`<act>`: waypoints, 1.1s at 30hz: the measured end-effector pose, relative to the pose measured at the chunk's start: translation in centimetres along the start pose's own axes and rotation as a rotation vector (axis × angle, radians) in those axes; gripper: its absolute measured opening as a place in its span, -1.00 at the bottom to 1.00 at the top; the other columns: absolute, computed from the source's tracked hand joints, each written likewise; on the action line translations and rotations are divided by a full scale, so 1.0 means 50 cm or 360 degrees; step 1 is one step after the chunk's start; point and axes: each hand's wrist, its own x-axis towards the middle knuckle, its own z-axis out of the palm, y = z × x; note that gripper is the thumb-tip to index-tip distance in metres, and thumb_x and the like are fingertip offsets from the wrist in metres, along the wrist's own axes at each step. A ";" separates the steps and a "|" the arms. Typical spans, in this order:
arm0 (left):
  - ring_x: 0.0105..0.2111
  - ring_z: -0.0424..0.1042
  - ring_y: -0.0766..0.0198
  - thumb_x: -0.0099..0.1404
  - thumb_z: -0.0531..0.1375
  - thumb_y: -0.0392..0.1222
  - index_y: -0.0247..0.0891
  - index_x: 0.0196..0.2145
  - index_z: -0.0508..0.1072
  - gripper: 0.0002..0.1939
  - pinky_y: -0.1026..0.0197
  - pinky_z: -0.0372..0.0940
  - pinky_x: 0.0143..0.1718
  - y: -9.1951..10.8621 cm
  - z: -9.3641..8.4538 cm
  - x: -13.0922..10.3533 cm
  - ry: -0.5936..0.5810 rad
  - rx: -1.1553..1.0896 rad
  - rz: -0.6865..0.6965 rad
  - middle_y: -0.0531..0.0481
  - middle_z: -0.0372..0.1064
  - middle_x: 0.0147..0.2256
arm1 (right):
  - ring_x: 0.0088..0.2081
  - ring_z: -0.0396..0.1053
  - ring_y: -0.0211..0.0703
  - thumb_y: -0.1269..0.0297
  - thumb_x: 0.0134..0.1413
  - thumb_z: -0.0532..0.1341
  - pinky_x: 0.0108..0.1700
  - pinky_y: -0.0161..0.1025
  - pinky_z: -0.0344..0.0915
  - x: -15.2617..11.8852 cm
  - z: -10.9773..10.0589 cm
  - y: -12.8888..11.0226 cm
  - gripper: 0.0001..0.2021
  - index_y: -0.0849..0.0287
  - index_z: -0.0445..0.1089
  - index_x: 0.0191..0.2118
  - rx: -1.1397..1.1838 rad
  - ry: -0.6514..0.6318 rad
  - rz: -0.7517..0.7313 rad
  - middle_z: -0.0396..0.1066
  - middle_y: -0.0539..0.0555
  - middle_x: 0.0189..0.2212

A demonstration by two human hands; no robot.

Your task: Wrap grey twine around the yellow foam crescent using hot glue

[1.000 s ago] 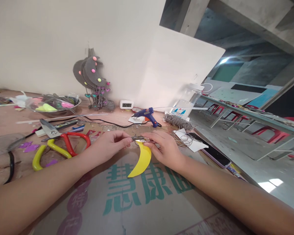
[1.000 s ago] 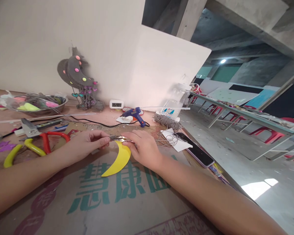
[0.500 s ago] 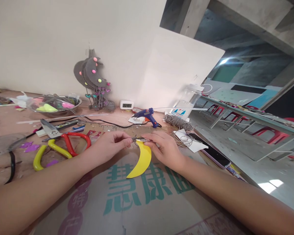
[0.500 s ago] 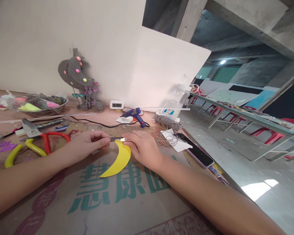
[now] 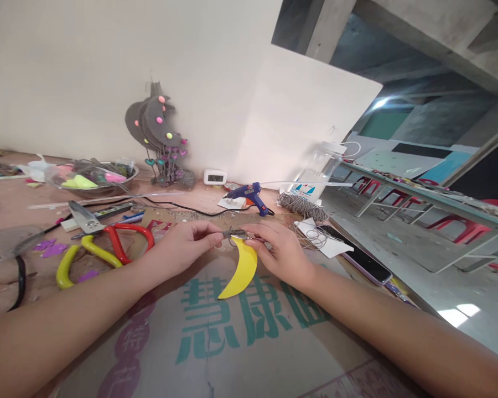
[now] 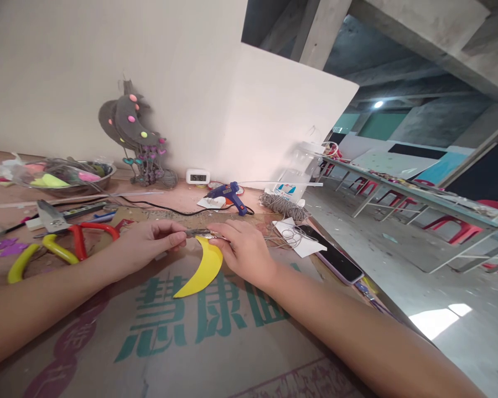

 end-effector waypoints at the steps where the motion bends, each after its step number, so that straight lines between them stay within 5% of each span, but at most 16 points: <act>1: -0.49 0.29 0.35 0.15 0.11 0.01 -0.25 -0.46 0.43 -0.73 0.35 0.12 -0.48 -0.001 0.000 0.001 -0.0005 -0.0003 0.0013 0.09 0.37 -0.49 | -0.24 0.34 -0.13 0.25 0.16 0.06 -0.17 -0.17 0.26 0.000 0.000 0.000 -0.76 0.16 0.34 -0.10 0.0011 -0.0004 0.0009 0.42 0.12 -0.30; 12: -0.53 0.21 0.37 0.13 0.08 -0.10 -0.25 -0.50 0.32 -0.82 0.34 0.09 -0.48 -0.020 0.008 0.013 0.0227 -0.0298 -0.0027 0.15 0.21 -0.57 | -0.02 0.30 -0.13 0.30 0.24 -0.10 0.01 -0.15 0.22 -0.002 0.005 0.011 -0.69 0.12 0.25 0.01 0.0431 0.0114 0.0308 0.36 0.11 -0.07; 24: -0.52 0.21 0.33 0.14 0.07 -0.13 -0.28 -0.49 0.34 -0.82 0.29 0.09 -0.45 0.003 0.020 -0.001 -0.0157 -0.0252 0.0083 0.10 0.22 -0.58 | 0.06 0.18 -0.14 0.40 0.13 0.04 0.08 -0.07 0.18 0.024 0.028 0.030 -0.54 0.09 0.08 0.16 0.0522 0.0083 0.0275 0.12 0.18 0.05; 30: -0.51 0.18 0.32 0.17 0.05 -0.05 -0.28 -0.46 0.35 -0.76 0.28 0.08 -0.47 0.007 0.012 0.005 0.0264 -0.0172 0.0128 0.10 0.19 -0.57 | -0.07 0.29 -0.10 0.19 0.23 -0.07 -0.01 -0.07 0.22 0.023 0.003 0.019 -0.68 0.17 0.37 -0.14 0.0678 0.0065 0.0247 0.38 0.15 -0.18; 33: -0.52 0.19 0.32 0.17 0.06 -0.02 -0.28 -0.47 0.36 -0.73 0.27 0.09 -0.46 0.006 0.010 0.008 0.0297 -0.0173 0.0141 0.10 0.20 -0.58 | -0.21 0.33 -0.11 0.10 0.18 -0.01 -0.15 -0.15 0.28 0.025 0.002 0.007 -0.67 0.21 0.40 -0.24 0.0809 -0.0058 0.0293 0.40 0.12 -0.31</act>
